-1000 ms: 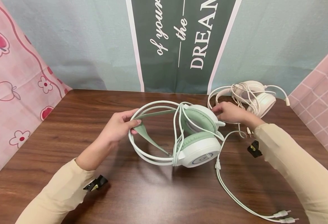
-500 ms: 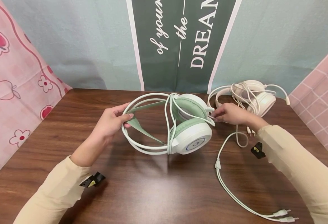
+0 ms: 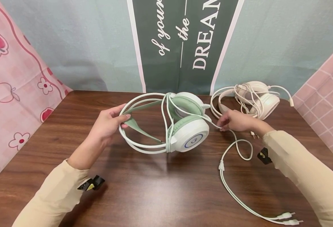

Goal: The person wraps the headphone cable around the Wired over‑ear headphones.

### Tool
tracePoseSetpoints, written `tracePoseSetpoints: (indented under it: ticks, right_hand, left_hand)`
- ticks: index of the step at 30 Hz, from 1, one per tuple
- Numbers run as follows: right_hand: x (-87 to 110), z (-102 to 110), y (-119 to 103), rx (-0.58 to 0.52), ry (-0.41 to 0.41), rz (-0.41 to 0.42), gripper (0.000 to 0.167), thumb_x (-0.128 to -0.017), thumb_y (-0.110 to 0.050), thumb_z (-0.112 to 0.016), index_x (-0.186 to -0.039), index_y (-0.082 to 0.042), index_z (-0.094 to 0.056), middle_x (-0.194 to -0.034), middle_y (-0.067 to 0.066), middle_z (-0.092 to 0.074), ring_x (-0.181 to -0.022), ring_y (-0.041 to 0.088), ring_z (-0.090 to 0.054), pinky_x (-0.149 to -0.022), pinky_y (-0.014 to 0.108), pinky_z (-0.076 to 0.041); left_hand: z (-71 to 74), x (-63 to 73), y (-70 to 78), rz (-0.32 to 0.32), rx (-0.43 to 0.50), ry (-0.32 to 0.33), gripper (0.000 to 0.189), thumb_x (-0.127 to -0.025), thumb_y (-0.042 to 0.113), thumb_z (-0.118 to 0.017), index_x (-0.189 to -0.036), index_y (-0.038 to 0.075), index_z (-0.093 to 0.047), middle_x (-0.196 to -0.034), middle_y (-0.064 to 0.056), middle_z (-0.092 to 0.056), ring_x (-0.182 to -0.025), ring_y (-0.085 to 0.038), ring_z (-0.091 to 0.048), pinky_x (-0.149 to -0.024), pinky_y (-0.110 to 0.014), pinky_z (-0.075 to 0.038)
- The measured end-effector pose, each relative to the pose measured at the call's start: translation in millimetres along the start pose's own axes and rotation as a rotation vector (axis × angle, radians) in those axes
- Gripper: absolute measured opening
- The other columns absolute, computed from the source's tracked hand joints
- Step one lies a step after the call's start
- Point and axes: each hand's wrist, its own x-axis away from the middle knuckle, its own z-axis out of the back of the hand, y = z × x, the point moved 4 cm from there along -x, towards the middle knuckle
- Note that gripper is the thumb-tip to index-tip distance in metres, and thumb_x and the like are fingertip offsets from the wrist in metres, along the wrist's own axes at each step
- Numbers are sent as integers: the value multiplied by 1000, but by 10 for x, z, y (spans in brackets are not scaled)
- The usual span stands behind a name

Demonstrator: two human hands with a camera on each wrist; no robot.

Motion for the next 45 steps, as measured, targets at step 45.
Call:
tracePoseSetpoints:
  ticks: [45]
  right_hand:
    - [375,-30,116,306,75,86,25,-54,4,-67,-57,-17,-55,-63,-9,-43,-58,7,-40,-48,23,-37]
  left_hand:
    - [494,53,-66,-3,316,138,54,-86,-7,-54,-135,-11,-32,-76,3,-62,-51,-2,-52,-48,-10,-46]
